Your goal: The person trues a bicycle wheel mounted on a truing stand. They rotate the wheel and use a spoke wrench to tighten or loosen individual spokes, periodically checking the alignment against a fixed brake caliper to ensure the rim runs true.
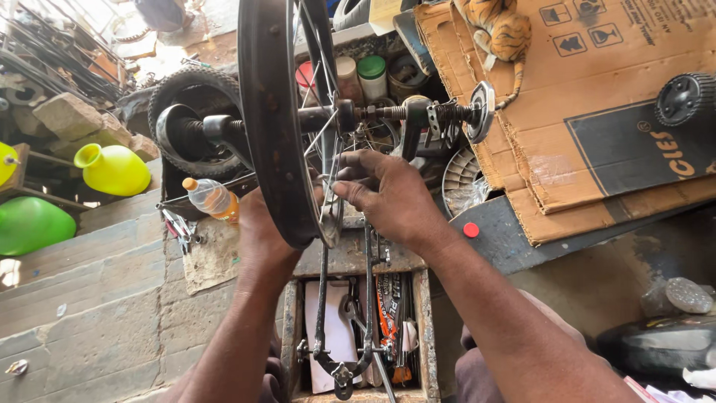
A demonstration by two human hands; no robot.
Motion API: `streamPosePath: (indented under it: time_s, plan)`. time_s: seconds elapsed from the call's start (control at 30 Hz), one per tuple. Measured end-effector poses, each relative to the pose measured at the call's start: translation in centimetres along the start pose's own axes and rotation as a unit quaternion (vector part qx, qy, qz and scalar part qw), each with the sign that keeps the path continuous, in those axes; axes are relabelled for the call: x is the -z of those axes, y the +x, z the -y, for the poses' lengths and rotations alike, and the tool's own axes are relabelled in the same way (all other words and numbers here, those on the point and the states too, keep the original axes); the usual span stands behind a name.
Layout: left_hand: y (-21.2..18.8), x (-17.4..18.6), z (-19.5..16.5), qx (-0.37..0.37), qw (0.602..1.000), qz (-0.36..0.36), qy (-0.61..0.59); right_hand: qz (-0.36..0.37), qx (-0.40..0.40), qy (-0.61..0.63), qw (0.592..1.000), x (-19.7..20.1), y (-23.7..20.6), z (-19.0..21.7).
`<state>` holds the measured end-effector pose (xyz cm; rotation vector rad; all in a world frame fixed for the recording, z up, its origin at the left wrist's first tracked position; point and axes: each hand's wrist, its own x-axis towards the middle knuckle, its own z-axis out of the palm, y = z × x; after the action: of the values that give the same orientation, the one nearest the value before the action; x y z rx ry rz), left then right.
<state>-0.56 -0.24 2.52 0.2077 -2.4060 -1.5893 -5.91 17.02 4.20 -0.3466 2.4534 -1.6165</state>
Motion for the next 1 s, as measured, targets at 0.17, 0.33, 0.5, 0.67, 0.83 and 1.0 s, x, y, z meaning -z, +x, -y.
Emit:
streamPosePath:
  time_s: [0.17,0.33,0.5,0.67,0.83,1.0]
  plan:
    - [0.0,-0.4,0.3,0.015,1.000,-0.009,0.017,0.017,-0.016,-0.038,0.999,0.2,-0.4,-0.1]
    - [0.0,0.1,0.2,-0.045,0.999,0.031,0.002,0.006,-0.030,-0.078,0.996,-0.1,-0.6,0.5]
    - [0.3,-0.2,0.6,-0.001,0.998,0.053,-0.030,0.008,-0.028,-0.039,0.999,-0.3,-0.3,0.6]
    - [0.4,-0.5,1.0,0.044,0.993,0.076,-0.077,0.011,0.009,-0.113,0.993,-0.7,-0.5,0.1]
    - [0.7,-0.4,0.6,0.029,0.994,0.058,-0.085,-0.097,0.193,-0.206,0.954,-1.9,-1.1,0.5]
    - [0.9,0.0,0.3,0.036,0.994,0.062,-0.078,-0.008,-0.008,-0.146,0.989,-1.5,-0.6,1.1]
